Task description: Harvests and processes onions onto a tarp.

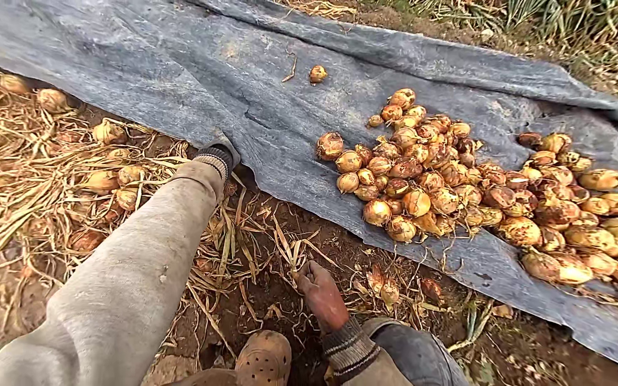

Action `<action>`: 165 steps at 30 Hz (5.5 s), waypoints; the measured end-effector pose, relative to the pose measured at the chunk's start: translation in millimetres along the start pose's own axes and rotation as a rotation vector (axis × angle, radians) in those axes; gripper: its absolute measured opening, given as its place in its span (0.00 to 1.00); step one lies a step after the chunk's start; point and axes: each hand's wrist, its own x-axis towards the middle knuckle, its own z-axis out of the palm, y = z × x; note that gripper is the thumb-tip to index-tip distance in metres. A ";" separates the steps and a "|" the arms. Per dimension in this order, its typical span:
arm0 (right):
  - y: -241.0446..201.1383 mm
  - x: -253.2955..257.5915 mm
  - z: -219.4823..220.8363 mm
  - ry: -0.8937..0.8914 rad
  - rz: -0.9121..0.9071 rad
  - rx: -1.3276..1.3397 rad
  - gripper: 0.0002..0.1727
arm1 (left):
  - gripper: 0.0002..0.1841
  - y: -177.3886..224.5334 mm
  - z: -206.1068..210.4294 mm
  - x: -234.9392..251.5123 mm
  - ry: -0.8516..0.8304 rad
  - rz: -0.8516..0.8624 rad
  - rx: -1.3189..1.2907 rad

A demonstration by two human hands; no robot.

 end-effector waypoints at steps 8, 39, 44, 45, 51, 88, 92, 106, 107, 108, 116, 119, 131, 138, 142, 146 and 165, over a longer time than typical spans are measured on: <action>-5.9 -7.2 4.6 -0.026 0.115 0.143 0.21 | 0.28 -60.5 -56.1 -96.3 -0.074 0.067 0.146; -32.3 -41.4 29.0 -0.058 -0.373 0.448 0.39 | 0.27 -120.7 20.0 -251.3 0.429 0.574 -0.294; -27.7 -25.6 23.7 -0.243 -0.072 -0.110 0.45 | 0.21 -101.6 6.0 -247.3 0.229 0.621 -0.322; -29.1 -24.3 26.2 -0.277 -0.042 -0.101 0.45 | 0.18 -87.4 -1.4 -254.0 0.080 0.697 -0.216; -44.4 -13.7 0.5 -0.054 -0.103 0.467 0.42 | 0.19 -11.5 -12.9 -209.9 -0.146 0.673 0.122; -47.0 -45.8 13.1 0.014 -0.428 0.282 0.41 | 0.15 -105.6 36.9 -279.7 0.600 1.129 -0.325; -48.1 -47.2 10.6 0.042 -0.507 0.288 0.38 | 0.19 -113.6 31.7 -260.1 0.505 0.629 -0.299; -49.9 -12.3 -40.4 0.238 -0.330 0.473 0.40 | 0.16 -9.5 -6.0 -153.2 -0.030 0.553 0.125; -54.0 -11.0 -57.2 0.295 -0.394 0.520 0.38 | 0.14 -16.5 -6.1 -127.1 -0.012 0.456 0.177; -55.4 -9.9 -71.9 0.331 -0.400 0.554 0.37 | 0.13 -24.4 -2.4 -105.9 -0.031 0.362 0.231; -29.7 13.4 -48.7 0.210 -0.133 0.424 0.46 | 0.31 -51.2 40.0 -42.2 -0.109 0.271 0.329; -28.8 18.5 -40.6 0.147 -0.127 0.347 0.47 | 0.35 -56.5 40.7 -43.1 0.014 0.487 0.354; -25.8 -0.3 -23.2 0.016 -0.086 0.160 0.47 | 0.21 -58.5 39.8 -118.7 -0.125 0.372 0.415; -26.3 -2.3 -11.8 0.016 -0.047 0.013 0.45 | 0.05 -101.8 51.8 -139.7 0.205 0.674 -0.035; -27.2 -8.3 -1.3 -0.080 -0.135 0.045 0.44 | 0.09 -103.1 56.3 -204.7 0.169 0.652 -0.796; -39.6 -25.1 3.0 -0.257 -0.385 0.270 0.39 | 0.12 -98.5 48.9 -266.8 0.047 0.612 -1.016; -47.0 -18.1 -21.2 -0.031 -0.254 0.404 0.42 | 0.14 -33.8 1.7 -196.0 0.066 0.511 -0.167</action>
